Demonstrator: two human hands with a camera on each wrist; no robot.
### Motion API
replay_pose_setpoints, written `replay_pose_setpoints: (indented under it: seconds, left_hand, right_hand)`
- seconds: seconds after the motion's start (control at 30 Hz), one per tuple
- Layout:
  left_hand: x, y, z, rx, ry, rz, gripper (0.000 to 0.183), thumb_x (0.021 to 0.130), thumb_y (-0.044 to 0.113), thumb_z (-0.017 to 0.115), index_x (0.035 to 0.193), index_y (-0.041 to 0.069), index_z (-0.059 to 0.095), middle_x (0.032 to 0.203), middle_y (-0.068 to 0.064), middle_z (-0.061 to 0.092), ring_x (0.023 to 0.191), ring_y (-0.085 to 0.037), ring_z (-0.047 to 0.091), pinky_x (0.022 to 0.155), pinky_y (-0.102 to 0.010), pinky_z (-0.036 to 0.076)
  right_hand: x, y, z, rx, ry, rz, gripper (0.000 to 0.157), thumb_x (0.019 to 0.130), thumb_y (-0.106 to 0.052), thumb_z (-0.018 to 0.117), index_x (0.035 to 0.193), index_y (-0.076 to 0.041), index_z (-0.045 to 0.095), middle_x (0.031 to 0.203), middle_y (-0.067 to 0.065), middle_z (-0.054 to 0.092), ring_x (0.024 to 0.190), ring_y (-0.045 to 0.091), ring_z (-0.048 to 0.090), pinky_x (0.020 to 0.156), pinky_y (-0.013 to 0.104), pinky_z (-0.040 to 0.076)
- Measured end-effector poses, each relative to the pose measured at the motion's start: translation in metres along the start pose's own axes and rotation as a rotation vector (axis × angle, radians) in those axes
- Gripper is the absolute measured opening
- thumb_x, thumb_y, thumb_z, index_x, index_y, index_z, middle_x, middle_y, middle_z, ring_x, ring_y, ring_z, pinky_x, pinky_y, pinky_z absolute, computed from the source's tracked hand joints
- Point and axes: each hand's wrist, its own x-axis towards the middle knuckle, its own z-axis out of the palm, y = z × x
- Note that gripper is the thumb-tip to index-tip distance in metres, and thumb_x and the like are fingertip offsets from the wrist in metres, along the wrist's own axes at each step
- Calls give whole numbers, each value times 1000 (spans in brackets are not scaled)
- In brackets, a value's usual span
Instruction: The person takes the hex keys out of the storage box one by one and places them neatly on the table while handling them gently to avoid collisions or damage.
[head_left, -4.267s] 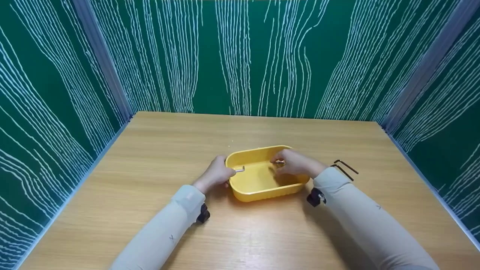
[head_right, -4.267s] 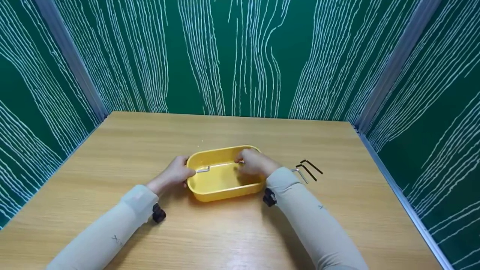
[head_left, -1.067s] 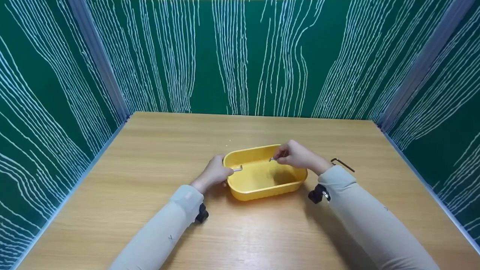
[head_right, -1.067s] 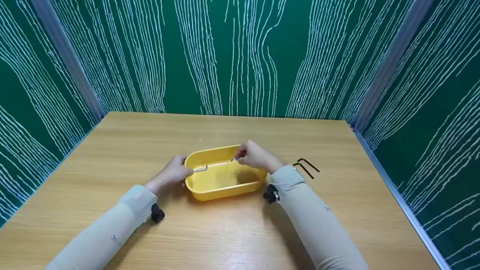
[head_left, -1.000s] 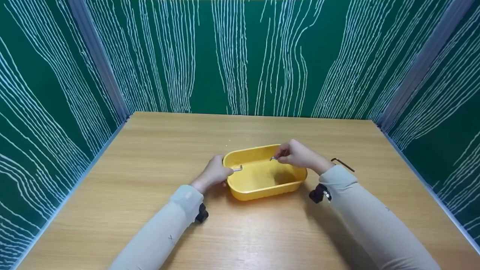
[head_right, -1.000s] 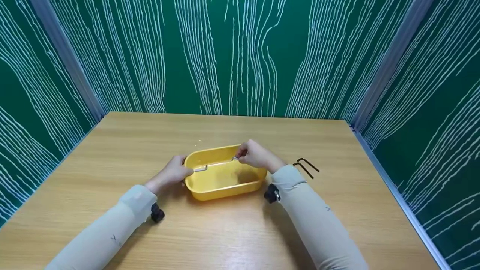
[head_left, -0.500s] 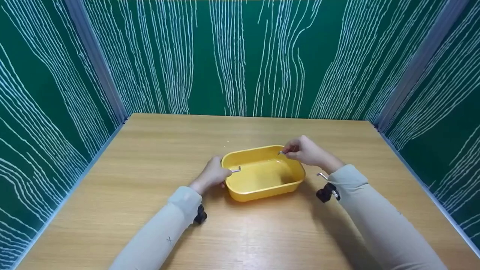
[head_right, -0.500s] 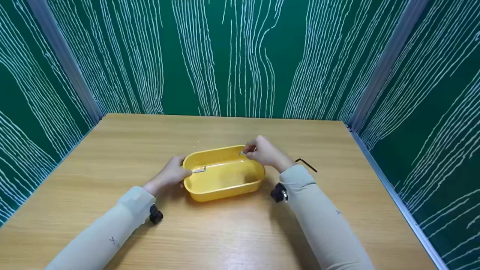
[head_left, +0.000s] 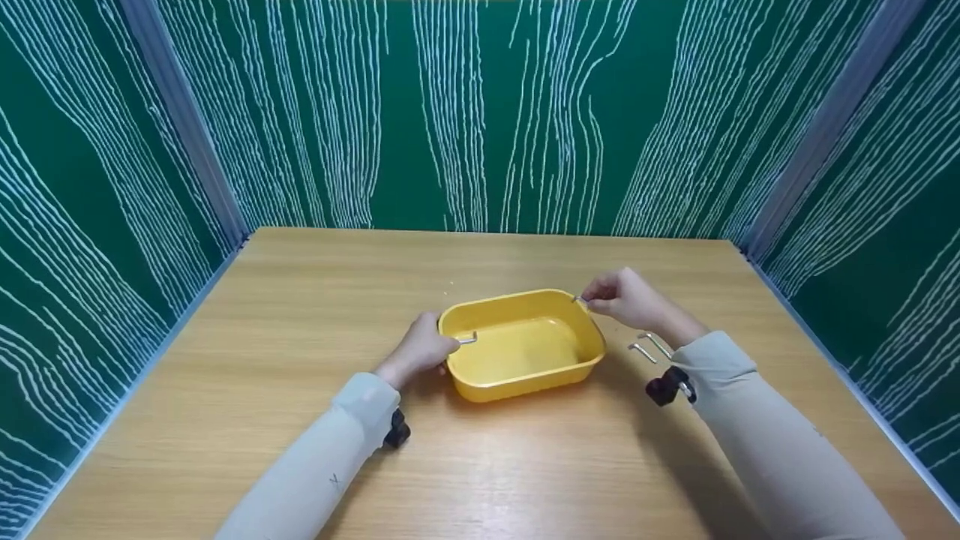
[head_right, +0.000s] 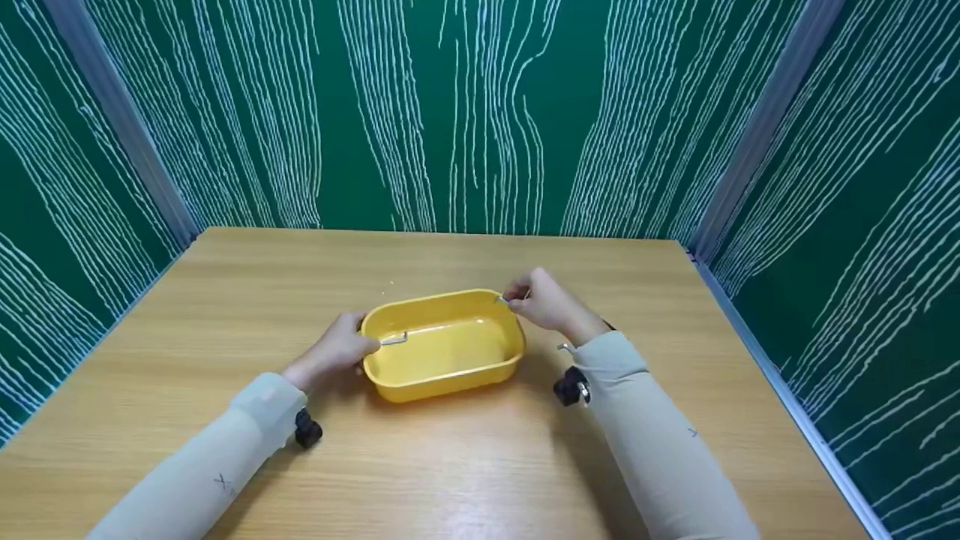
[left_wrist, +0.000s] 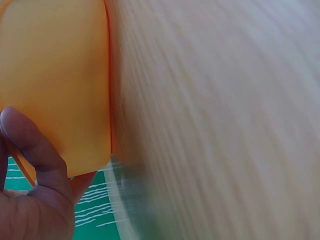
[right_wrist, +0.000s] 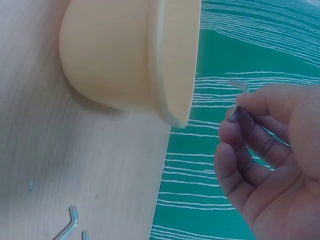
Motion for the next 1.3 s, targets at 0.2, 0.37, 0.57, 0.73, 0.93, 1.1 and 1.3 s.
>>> replay_pose_setpoints:
  seconds: [0.2,0.37,0.57,0.73,0.93,1.1,1.3]
  left_hand:
    - [-1,1,0,-4,0,-15,49,93,-3,62,141,-7,57,95,-15,67,49,-13,56,41,-21,52]
    - [-1,3,0,1,-1,-19,50,94,-2,62,143,-7,56,99,-17,68,50,-13,57,42,-21,53]
    - [-1,3,-1,0,-2,-18,49,94,-2,62,143,-6,56,98,-16,68,50,-14,56,42,-21,53]
    - [0,0,-1,-10,-6,3,49,92,-4,61,141,-7,57,94,-14,67,49,-13,56,42,-21,52]
    - [-1,0,1,-10,-9,-14,51,93,-3,61,143,-7,55,99,-16,68,50,-13,56,43,-22,53]
    - [-1,0,0,-11,-10,-14,52,94,-2,61,146,-5,55,105,-18,69,52,-14,57,44,-23,54]
    - [-1,1,0,-10,-11,-16,52,94,-2,61,145,-5,54,104,-18,69,52,-14,57,44,-23,54]
  right_hand:
    - [-6,6,-5,4,35,56,10,100,3,70,106,3,78,102,20,77,86,22,64,74,13,57]
    - [-13,13,-7,9,49,89,13,101,1,69,109,4,78,107,25,76,89,24,66,76,14,58]
    - [-23,24,-9,5,75,122,13,100,-1,70,108,3,79,102,21,77,86,20,65,74,15,56]
    - [-32,33,-9,4,78,130,12,98,1,69,105,5,78,97,20,76,81,16,65,69,17,57]
    - [-40,44,-6,-3,47,198,14,99,1,69,109,5,77,99,17,76,83,20,67,69,19,58]
    - [-45,52,0,-28,34,223,18,99,0,68,111,8,76,99,15,76,84,19,65,73,22,58]
    - [-49,60,7,-14,-5,292,20,99,-1,68,114,9,76,102,18,76,83,20,66,73,26,62]
